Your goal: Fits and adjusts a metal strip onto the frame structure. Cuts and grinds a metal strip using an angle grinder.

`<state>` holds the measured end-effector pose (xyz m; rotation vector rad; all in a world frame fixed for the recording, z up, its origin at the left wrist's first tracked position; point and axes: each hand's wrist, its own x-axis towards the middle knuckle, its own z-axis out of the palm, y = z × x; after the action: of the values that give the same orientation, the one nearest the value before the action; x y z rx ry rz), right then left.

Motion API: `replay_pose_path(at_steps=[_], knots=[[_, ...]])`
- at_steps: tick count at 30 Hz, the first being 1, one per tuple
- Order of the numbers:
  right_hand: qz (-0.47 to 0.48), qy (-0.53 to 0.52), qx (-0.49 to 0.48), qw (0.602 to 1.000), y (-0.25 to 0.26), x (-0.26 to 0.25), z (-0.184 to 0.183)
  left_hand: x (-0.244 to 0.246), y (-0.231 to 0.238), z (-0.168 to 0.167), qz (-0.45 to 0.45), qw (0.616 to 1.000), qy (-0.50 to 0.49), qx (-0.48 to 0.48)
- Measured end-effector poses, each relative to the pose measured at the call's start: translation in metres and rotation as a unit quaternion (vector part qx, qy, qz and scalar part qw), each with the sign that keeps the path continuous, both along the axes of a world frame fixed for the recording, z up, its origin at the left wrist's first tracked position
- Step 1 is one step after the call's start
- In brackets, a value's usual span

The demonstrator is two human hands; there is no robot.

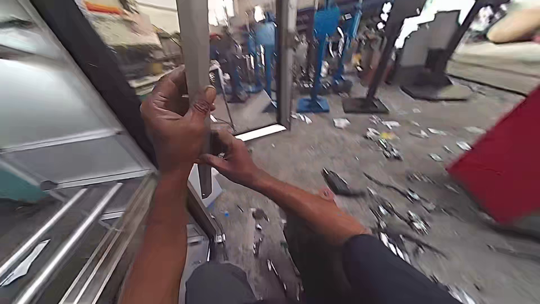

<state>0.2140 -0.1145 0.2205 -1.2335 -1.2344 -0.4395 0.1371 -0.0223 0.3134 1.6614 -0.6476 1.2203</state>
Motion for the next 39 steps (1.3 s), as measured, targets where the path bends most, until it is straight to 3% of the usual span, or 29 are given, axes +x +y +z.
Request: replay_pose_path(at_steps=[4, 8, 9, 11, 12, 14, 16, 17, 19, 21, 23, 28, 31, 34, 39], knots=[[-0.065, -0.040, -0.070, 0.995, -0.099, 0.009, -0.046, 0.016, -0.066, -0.070, -0.079, 0.993, 0.071, 0.051], [-0.280, -0.036, -0.201, 0.938, -0.219, 0.041, -0.133, 0.055, -0.123, -0.146, -0.155, 0.973, 0.148, 0.091], [-0.353, -0.012, -0.240, 0.904, -0.253, 0.047, -0.166, 0.068, -0.132, -0.172, -0.161, 0.965, 0.179, 0.101], [-0.488, 0.070, -0.348, 0.797, -0.315, 0.040, -0.243, 0.094, -0.142, -0.234, -0.174, 0.940, 0.276, 0.101], [-0.502, 0.134, -0.420, 0.744, -0.337, 0.028, -0.280, 0.109, -0.142, -0.268, -0.174, 0.920, 0.337, 0.095], [-0.431, 0.260, -0.543, 0.673, -0.354, -0.007, -0.337, 0.139, -0.137, -0.338, -0.157, 0.873, 0.453, 0.087], [-0.329, 0.334, -0.640, 0.609, -0.347, -0.028, -0.353, 0.165, -0.128, -0.403, -0.123, 0.822, 0.549, 0.091], [-0.293, 0.329, -0.665, 0.603, -0.344, -0.026, -0.349, 0.174, -0.123, -0.432, -0.106, 0.799, 0.585, 0.091], [-0.289, 0.252, -0.641, 0.665, -0.351, 0.001, -0.343, 0.191, -0.120, -0.482, -0.079, 0.763, 0.636, 0.082], [-0.352, 0.238, -0.549, 0.720, -0.361, 0.036, -0.360, 0.195, -0.122, -0.521, -0.060, 0.737, 0.670, 0.059], [-0.389, 0.333, -0.479, 0.713, -0.373, 0.073, -0.385, 0.197, -0.130, -0.547, -0.054, 0.720, 0.691, 0.031], [-0.507, 0.413, -0.443, 0.613, -0.439, 0.135, -0.493, 0.210, -0.155, -0.581, -0.066, 0.685, 0.725, -0.020], [-0.470, 0.497, -0.486, 0.543, -0.465, 0.147, -0.541, 0.220, -0.162, -0.594, -0.071, 0.680, 0.729, -0.034], [-0.435, 0.530, -0.498, 0.532, -0.464, 0.158, -0.563, 0.225, -0.167, -0.601, -0.106, 0.676, 0.727, -0.057], [-0.410, 0.557, -0.502, 0.519, -0.458, 0.177, -0.560, 0.215, -0.162, -0.613, -0.133, 0.692, 0.707, -0.060]])
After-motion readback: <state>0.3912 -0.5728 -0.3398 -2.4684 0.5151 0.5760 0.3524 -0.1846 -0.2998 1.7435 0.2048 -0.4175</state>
